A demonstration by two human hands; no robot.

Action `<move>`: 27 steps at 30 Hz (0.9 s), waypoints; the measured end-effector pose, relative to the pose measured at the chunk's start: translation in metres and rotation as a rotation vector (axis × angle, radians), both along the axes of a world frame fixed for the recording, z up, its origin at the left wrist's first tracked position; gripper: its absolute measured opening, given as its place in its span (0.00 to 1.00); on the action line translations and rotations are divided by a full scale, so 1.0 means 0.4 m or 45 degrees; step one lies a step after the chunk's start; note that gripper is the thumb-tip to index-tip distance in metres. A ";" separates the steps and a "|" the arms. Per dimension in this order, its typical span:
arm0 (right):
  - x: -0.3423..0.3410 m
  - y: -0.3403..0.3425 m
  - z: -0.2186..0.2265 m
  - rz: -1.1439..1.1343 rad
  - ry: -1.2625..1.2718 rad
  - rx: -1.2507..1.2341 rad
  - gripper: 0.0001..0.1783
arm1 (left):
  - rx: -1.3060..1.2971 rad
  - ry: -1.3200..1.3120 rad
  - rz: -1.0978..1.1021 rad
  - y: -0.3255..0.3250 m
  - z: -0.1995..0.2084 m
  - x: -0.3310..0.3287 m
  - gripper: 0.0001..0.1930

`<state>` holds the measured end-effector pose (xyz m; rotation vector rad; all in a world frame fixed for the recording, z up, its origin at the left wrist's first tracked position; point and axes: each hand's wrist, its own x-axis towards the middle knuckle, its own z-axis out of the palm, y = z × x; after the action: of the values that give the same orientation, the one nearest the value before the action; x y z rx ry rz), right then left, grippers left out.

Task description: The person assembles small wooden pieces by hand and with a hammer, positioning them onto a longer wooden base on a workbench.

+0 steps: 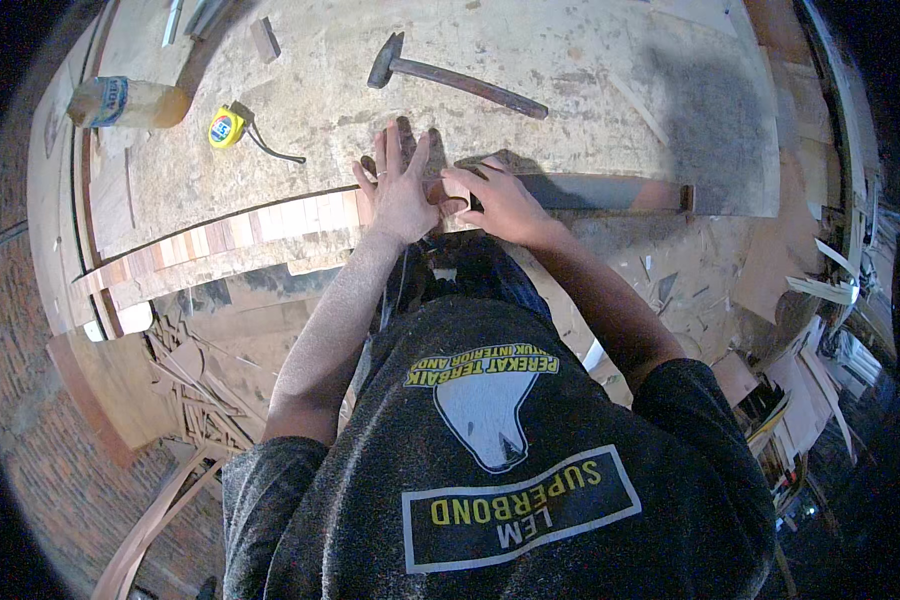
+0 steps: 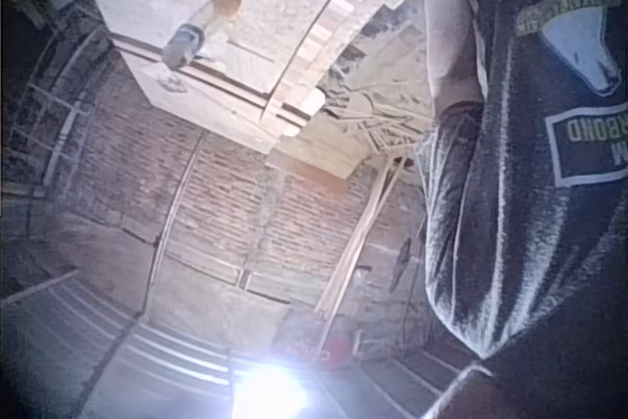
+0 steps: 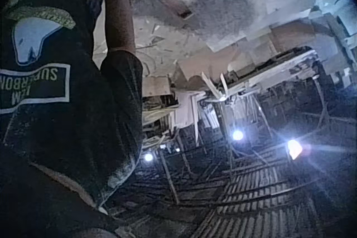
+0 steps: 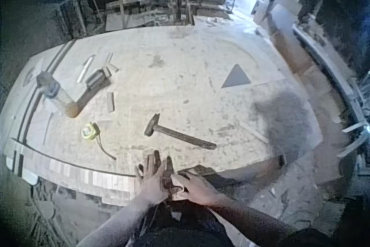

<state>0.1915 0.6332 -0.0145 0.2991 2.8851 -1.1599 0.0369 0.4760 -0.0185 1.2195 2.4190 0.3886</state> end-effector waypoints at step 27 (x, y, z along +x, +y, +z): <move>-0.244 -0.100 -0.083 -0.059 -0.033 0.846 0.52 | 0.378 0.363 1.239 -0.863 0.079 0.073 0.34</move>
<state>0.0937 0.5932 -0.0475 0.3782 3.1545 -0.1545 0.0662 0.1308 0.0130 0.0733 3.1532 0.9103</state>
